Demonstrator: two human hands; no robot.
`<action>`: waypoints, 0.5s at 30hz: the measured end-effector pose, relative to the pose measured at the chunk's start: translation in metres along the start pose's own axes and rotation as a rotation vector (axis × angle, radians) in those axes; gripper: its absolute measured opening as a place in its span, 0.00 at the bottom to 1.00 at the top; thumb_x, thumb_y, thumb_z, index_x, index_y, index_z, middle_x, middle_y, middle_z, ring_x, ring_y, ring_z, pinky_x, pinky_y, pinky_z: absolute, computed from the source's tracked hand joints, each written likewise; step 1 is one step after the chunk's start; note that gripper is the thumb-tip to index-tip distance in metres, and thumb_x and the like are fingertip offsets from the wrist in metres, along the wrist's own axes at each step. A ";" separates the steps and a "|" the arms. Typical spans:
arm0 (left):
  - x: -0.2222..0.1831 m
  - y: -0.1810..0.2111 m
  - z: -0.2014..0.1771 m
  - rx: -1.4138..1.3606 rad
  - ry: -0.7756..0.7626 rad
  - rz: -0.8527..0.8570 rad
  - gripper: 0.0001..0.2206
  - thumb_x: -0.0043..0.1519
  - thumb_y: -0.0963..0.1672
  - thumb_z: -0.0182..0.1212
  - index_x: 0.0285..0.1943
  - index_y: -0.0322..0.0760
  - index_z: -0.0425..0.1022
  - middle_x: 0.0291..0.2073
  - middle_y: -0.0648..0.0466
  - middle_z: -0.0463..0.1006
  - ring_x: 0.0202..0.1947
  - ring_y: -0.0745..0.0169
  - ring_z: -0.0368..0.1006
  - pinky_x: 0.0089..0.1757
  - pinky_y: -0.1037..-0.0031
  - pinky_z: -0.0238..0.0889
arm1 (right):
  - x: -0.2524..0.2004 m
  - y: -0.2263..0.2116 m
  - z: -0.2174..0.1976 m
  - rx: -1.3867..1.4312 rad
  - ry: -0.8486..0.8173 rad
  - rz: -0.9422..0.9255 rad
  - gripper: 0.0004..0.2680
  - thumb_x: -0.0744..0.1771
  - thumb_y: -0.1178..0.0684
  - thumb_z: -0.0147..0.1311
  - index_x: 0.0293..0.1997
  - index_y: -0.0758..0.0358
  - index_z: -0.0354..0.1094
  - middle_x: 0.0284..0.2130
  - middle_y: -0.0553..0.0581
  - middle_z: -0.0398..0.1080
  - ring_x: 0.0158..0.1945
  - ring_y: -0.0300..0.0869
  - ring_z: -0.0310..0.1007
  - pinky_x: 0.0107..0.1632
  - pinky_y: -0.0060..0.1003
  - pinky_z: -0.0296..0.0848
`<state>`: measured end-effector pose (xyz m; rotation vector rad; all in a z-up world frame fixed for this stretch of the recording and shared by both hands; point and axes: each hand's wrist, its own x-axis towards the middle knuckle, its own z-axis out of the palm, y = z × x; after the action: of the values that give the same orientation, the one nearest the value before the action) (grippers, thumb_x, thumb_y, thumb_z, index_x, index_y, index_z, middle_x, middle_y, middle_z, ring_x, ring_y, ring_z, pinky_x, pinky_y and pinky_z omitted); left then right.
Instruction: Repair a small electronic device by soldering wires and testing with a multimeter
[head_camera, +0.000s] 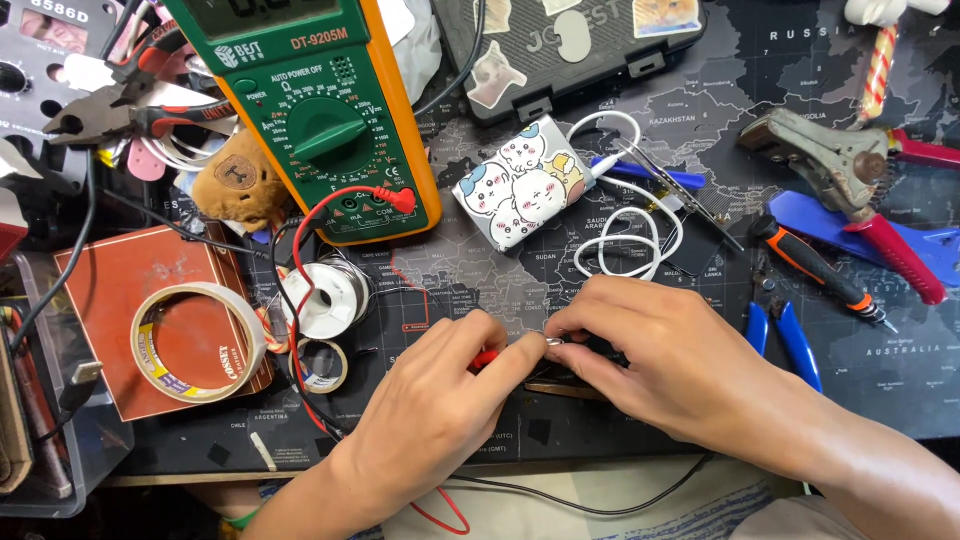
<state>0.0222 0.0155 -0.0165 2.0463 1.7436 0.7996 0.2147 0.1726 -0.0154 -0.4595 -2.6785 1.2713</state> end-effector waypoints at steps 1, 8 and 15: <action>0.000 0.000 0.000 0.001 0.000 -0.001 0.12 0.70 0.33 0.57 0.58 0.36 0.76 0.37 0.49 0.65 0.28 0.51 0.61 0.37 0.65 0.62 | 0.000 0.000 0.000 0.001 -0.001 -0.001 0.03 0.71 0.55 0.61 0.46 0.61 0.76 0.35 0.53 0.76 0.35 0.45 0.76 0.39 0.40 0.73; 0.002 -0.001 -0.001 0.036 0.028 0.018 0.10 0.71 0.34 0.58 0.57 0.34 0.77 0.36 0.49 0.65 0.28 0.51 0.61 0.36 0.64 0.60 | 0.000 0.000 0.001 0.005 0.004 -0.015 0.04 0.70 0.56 0.62 0.47 0.62 0.76 0.36 0.54 0.76 0.35 0.46 0.76 0.39 0.40 0.73; 0.006 0.003 0.001 0.121 0.044 0.001 0.03 0.75 0.38 0.59 0.53 0.34 0.77 0.35 0.49 0.64 0.26 0.51 0.60 0.34 0.63 0.58 | 0.001 -0.002 0.000 0.006 -0.004 -0.014 0.04 0.70 0.56 0.62 0.49 0.61 0.76 0.36 0.54 0.76 0.35 0.46 0.76 0.40 0.39 0.74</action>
<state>0.0260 0.0213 -0.0142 2.1222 1.8569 0.7616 0.2134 0.1713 -0.0139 -0.4370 -2.6763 1.2774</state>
